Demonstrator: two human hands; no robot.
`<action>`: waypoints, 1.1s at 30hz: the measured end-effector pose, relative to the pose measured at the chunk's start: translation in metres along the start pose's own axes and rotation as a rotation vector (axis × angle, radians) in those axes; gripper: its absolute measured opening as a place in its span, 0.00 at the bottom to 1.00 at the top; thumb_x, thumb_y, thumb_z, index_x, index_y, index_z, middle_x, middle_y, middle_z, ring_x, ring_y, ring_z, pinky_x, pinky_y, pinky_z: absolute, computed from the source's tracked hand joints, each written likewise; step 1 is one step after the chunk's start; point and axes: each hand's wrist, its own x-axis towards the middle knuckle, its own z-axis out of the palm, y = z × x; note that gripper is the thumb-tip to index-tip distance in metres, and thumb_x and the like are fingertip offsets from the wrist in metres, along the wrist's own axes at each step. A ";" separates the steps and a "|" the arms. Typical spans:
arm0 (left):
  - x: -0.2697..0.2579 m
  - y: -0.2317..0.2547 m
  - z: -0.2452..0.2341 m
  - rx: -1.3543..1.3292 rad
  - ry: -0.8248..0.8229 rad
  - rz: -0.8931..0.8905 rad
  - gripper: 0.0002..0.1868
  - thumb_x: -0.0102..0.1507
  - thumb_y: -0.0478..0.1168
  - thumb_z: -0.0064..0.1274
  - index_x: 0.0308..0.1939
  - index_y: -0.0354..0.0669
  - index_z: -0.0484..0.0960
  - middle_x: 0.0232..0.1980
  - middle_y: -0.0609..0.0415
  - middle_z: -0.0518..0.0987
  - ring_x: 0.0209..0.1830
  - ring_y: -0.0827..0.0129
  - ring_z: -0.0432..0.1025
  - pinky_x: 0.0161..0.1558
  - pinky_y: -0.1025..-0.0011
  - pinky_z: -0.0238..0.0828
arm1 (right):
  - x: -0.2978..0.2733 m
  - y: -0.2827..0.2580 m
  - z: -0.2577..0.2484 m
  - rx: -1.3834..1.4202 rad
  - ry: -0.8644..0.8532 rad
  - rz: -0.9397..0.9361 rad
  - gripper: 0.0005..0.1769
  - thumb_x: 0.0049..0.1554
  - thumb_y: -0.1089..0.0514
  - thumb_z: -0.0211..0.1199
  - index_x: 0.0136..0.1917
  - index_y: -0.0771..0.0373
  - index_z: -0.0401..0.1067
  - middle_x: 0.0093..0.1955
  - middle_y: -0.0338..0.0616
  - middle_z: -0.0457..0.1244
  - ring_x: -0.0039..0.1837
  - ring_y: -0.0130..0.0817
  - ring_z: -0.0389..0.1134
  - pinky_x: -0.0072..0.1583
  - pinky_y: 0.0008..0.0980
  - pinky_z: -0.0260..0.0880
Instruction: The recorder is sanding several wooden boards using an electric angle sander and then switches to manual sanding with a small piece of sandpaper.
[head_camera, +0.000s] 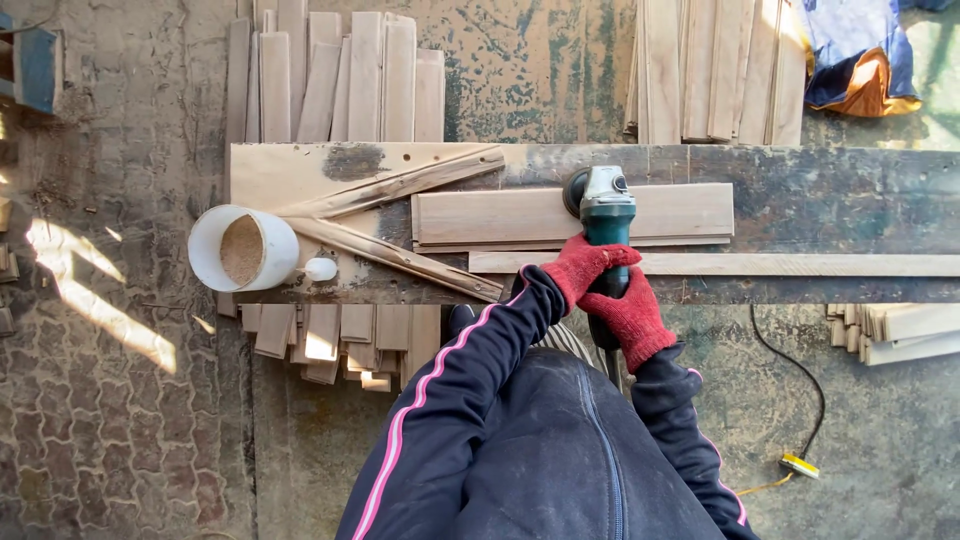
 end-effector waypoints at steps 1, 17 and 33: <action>-0.002 0.002 0.001 0.005 0.004 -0.001 0.39 0.41 0.41 0.78 0.54 0.36 0.82 0.45 0.34 0.83 0.51 0.38 0.77 0.54 0.47 0.77 | -0.002 -0.002 -0.002 0.001 0.000 -0.003 0.45 0.30 0.41 0.83 0.57 0.57 0.70 0.52 0.56 0.68 0.61 0.53 0.70 0.62 0.51 0.68; -0.059 -0.008 -0.120 -0.313 0.272 0.093 0.41 0.41 0.42 0.80 0.56 0.37 0.80 0.40 0.42 0.83 0.46 0.51 0.80 0.49 0.51 0.80 | -0.030 -0.053 0.075 -0.312 -0.317 -0.128 0.50 0.32 0.40 0.82 0.66 0.47 0.68 0.58 0.55 0.68 0.66 0.56 0.68 0.66 0.52 0.68; -0.043 -0.037 -0.042 -0.289 0.118 0.054 0.38 0.39 0.39 0.77 0.53 0.35 0.81 0.40 0.40 0.82 0.46 0.49 0.79 0.51 0.50 0.77 | -0.052 -0.002 0.038 -0.139 -0.087 0.040 0.49 0.29 0.41 0.85 0.61 0.50 0.69 0.53 0.56 0.68 0.61 0.53 0.69 0.62 0.52 0.68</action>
